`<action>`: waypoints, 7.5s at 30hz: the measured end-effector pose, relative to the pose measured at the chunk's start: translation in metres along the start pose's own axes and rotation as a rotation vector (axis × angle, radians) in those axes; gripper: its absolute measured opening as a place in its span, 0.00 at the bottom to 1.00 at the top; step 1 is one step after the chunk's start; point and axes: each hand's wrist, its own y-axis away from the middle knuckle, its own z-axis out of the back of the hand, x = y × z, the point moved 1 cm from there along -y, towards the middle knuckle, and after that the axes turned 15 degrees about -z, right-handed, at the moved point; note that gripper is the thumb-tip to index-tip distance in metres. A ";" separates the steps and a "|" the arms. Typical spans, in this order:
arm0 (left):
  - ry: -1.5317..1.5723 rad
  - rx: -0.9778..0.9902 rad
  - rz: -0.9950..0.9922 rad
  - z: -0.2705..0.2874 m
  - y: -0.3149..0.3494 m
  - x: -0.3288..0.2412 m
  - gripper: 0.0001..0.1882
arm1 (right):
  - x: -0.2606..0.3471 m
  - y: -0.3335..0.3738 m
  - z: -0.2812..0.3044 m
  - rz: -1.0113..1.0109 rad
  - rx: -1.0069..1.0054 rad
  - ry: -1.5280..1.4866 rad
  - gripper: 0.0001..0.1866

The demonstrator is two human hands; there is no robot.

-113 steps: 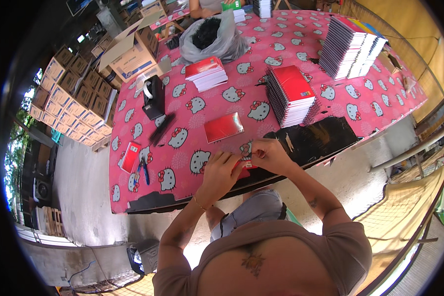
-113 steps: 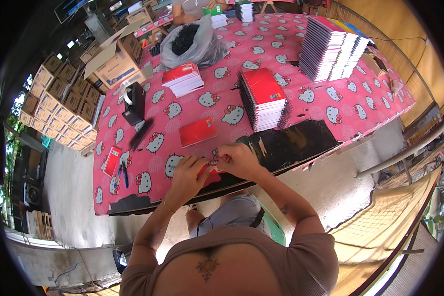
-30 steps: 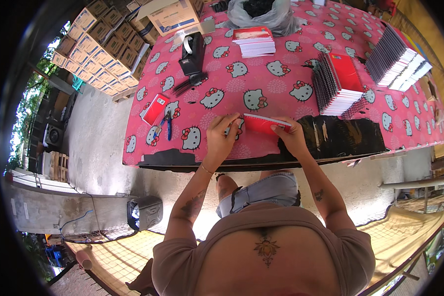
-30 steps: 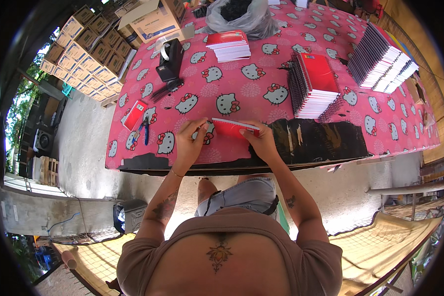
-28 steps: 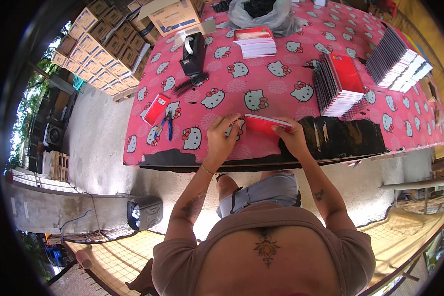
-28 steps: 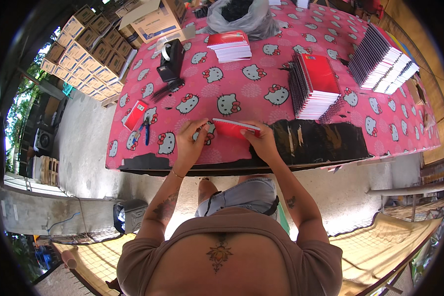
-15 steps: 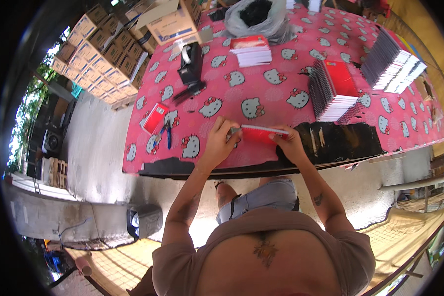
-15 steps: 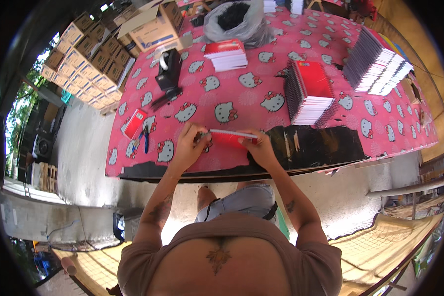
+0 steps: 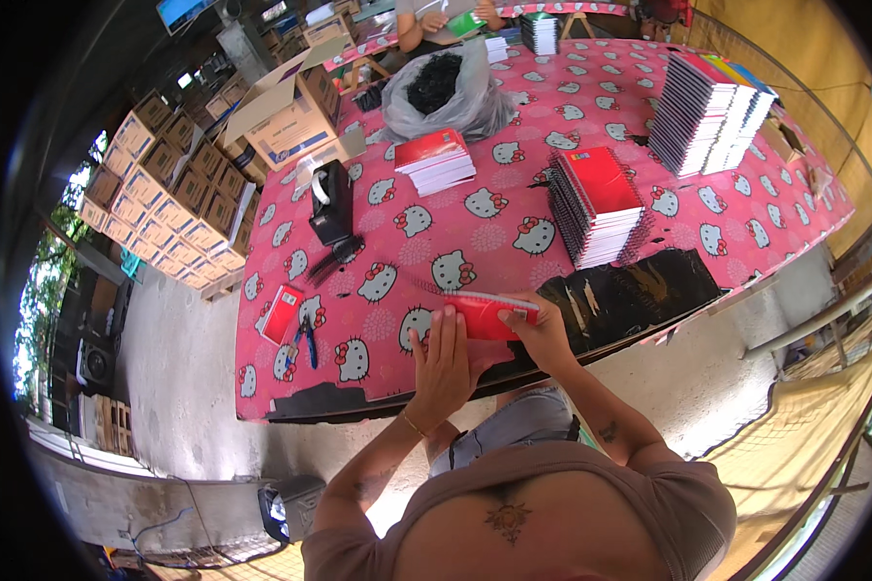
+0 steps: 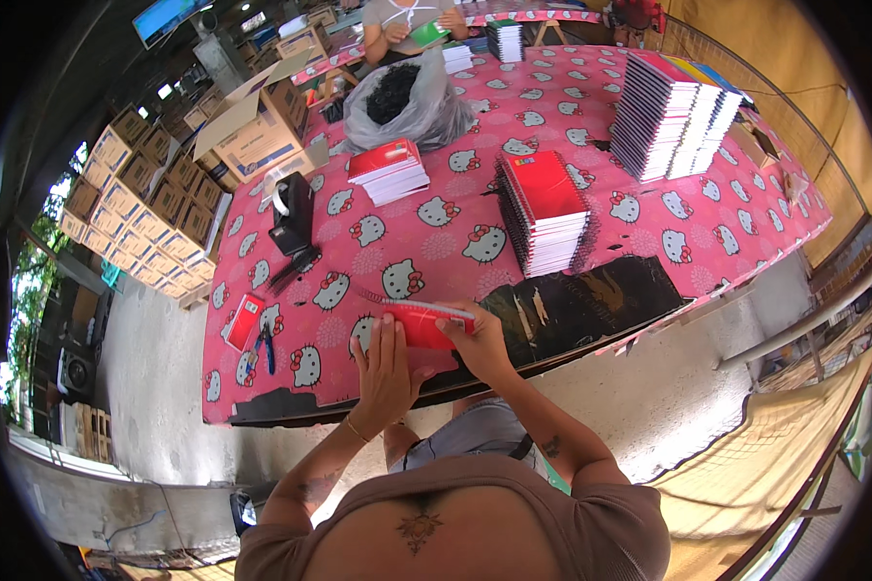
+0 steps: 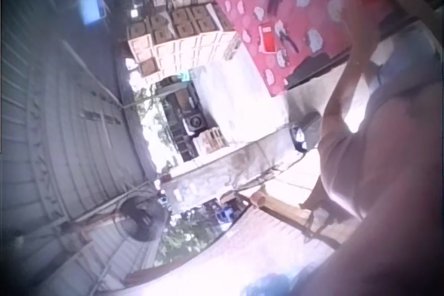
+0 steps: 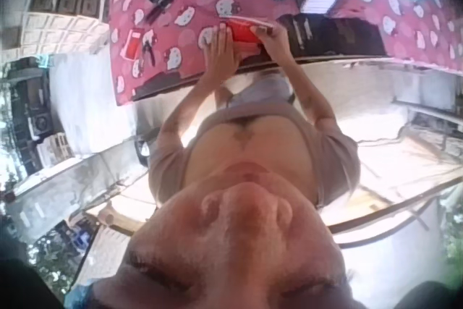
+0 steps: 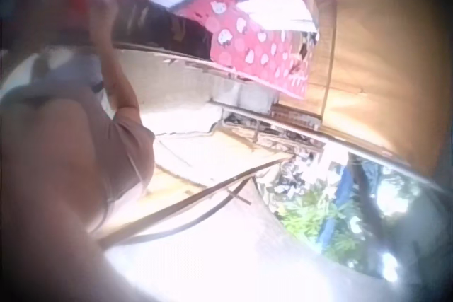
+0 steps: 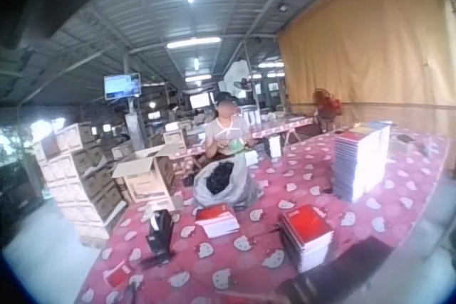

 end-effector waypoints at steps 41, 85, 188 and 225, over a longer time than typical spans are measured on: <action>0.088 0.024 -0.174 -0.005 -0.026 -0.025 0.45 | -0.042 -0.019 0.008 -0.001 0.194 0.098 0.19; 0.419 -0.299 -0.251 0.107 -0.152 0.016 0.10 | 0.103 0.009 0.074 0.752 -0.509 0.604 0.18; 1.524 -0.449 1.121 -0.112 -0.202 0.336 0.31 | -0.016 -0.338 -0.073 0.123 -0.794 0.554 0.26; 1.469 -0.440 0.560 -0.049 -0.044 0.095 0.47 | -0.035 -0.119 0.001 0.232 0.172 0.656 0.60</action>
